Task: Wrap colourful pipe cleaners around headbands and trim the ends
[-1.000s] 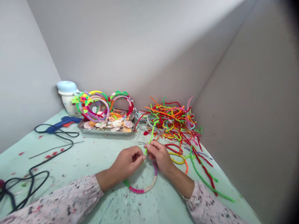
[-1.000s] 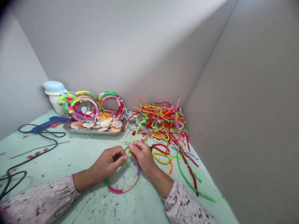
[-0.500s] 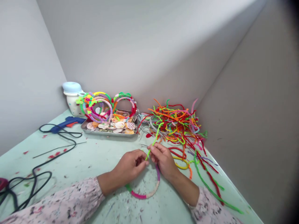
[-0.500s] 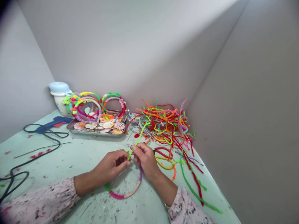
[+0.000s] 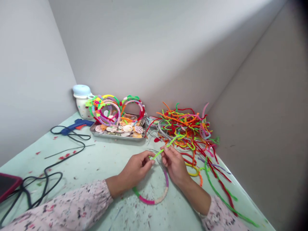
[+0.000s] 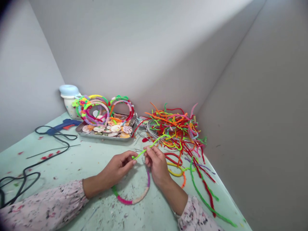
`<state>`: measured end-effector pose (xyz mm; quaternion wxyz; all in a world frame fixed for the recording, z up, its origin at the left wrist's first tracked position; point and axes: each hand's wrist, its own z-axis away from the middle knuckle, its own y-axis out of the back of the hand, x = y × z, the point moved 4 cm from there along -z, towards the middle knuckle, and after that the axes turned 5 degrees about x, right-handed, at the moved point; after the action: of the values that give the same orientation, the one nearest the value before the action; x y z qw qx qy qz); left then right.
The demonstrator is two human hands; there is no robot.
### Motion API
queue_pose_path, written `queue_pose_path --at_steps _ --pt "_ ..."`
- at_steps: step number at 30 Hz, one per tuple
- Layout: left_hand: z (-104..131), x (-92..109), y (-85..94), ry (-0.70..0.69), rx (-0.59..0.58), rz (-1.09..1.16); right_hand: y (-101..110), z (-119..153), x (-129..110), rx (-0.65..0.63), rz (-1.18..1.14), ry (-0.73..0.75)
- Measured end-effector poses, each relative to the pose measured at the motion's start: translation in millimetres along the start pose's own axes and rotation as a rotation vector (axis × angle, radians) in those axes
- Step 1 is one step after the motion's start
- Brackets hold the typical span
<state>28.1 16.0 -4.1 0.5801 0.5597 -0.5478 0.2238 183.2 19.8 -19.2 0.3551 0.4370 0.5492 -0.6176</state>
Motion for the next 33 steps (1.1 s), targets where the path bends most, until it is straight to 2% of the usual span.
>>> queue_pose_path --at_steps 8,13,23,28,33 --pt "1 7 2.3 -0.066 0.005 -0.077 4 1 -4 0.061 0.101 0.088" --pt "1 7 0.5 -0.055 0.009 -0.066 6 -1 -3 0.072 0.125 0.101" --pt "2 2 2.7 -0.015 0.01 0.047 -5 7 -9 -0.132 0.395 0.067" --pt "3 2 2.1 0.022 0.012 0.056 0 5 -8 -0.052 0.375 0.105" --pt "3 -1 1.3 0.022 0.037 0.066 5 1 -4 -0.034 0.311 0.133"
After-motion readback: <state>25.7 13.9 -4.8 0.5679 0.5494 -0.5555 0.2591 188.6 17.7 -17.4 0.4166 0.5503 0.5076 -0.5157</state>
